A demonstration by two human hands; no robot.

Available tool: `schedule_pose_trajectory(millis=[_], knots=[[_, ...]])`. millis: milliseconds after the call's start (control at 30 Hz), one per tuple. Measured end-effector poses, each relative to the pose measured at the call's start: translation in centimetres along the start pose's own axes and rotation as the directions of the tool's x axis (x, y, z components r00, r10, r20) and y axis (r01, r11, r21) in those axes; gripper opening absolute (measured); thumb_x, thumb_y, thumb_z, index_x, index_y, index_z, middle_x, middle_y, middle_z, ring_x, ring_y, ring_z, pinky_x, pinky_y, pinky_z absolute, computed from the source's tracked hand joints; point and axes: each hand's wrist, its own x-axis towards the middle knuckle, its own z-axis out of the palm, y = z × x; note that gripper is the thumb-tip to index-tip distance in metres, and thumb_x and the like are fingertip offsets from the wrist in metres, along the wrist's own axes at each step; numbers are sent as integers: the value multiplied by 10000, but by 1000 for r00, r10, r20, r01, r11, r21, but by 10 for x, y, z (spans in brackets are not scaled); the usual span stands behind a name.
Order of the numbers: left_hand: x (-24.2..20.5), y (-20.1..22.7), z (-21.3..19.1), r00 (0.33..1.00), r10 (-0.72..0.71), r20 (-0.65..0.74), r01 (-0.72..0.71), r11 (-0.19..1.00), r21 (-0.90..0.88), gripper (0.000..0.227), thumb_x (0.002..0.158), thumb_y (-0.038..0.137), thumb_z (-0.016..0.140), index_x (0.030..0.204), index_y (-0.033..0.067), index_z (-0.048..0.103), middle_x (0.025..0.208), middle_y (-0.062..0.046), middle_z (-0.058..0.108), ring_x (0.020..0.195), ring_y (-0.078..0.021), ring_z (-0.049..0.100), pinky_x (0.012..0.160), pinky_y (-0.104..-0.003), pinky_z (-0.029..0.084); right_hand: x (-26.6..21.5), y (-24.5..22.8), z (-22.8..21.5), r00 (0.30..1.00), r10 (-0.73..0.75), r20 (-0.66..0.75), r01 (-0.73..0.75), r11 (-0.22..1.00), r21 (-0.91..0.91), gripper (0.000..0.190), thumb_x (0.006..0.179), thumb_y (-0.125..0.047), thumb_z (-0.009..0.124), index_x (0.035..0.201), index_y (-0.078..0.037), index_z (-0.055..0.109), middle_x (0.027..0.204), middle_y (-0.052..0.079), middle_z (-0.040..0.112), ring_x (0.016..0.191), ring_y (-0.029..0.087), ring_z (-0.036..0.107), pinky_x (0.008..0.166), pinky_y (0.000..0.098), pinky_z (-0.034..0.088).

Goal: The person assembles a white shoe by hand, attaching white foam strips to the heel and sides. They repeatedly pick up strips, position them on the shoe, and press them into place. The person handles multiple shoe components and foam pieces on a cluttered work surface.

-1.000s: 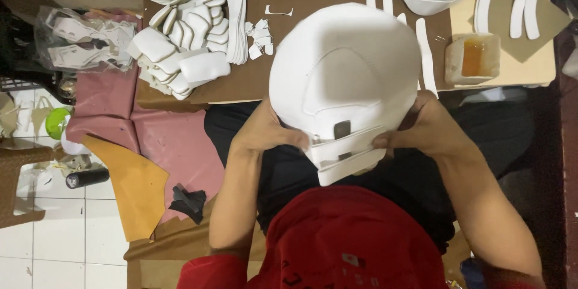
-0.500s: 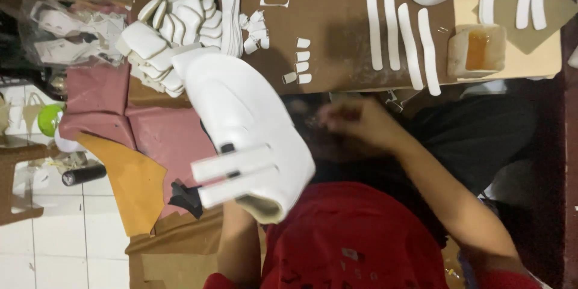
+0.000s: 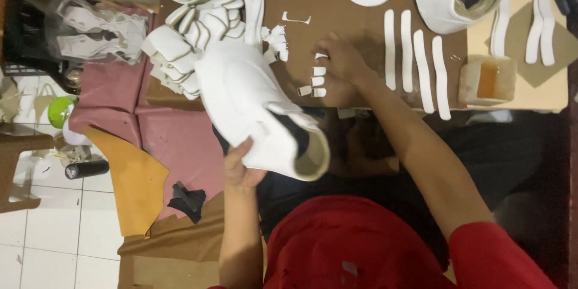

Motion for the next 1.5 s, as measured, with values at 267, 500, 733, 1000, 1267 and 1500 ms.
schedule_pose_trajectory(millis=[267, 500, 733, 1000, 1267, 1500], knots=[[10, -9, 97, 982, -167, -90, 183, 960, 212, 587, 972, 290, 629, 1419, -79, 533, 1360, -256, 630, 1231, -335, 636, 1067, -499, 509, 3, 38, -17, 986, 123, -108, -97, 970, 221, 175, 921, -130, 746, 1092, -137, 712, 1111, 57, 745, 1046, 204, 703, 914, 352, 560], [15, -1, 131, 964, -262, 51, 146, 678, 720, 284, 848, 132, 820, 1105, 39, 742, 1066, 16, 717, 980, -89, 634, 873, -243, 538, -114, -20, -128, 905, 283, -317, -5, 753, 658, 192, 974, -32, 827, 1038, -193, 745, 840, -77, 598, 816, 35, 530, 766, 161, 471], [15, 3, 167, 923, -291, 253, 0, 655, 755, 309, 937, 166, 753, 1212, 56, 666, 1079, 28, 660, 1027, -109, 609, 917, -266, 537, -239, -104, -182, 987, 16, -161, 94, 756, 648, 274, 844, 77, 742, 1101, 31, 658, 1068, 152, 715, 959, 219, 745, 908, 254, 652], [2, -3, 189, 961, -190, 200, -76, 514, 854, 297, 973, 215, 695, 775, 167, 480, 775, 93, 445, 720, -51, 434, 637, -223, 365, -258, -157, -189, 966, -177, -189, 235, 906, 351, 180, 842, -64, 790, 1000, -65, 704, 887, 36, 760, 803, 124, 750, 781, 229, 632], [-10, -1, 189, 935, -210, 287, -160, 472, 867, 299, 996, 271, 643, 795, 163, 449, 743, 88, 408, 697, -66, 420, 621, -233, 357, -265, -169, -170, 962, -188, -198, 238, 934, 268, 243, 907, -28, 713, 1136, -96, 758, 1083, 46, 737, 997, 168, 734, 916, 287, 591], [-14, -1, 183, 890, -217, 401, -267, 467, 843, 318, 1008, 249, 652, 1247, 44, 609, 1090, -1, 650, 1011, -143, 615, 878, -279, 531, -275, -169, -150, 939, 167, -299, -14, 892, 452, 228, 786, -64, 855, 984, -43, 743, 938, 50, 796, 821, 114, 774, 799, 206, 650]])
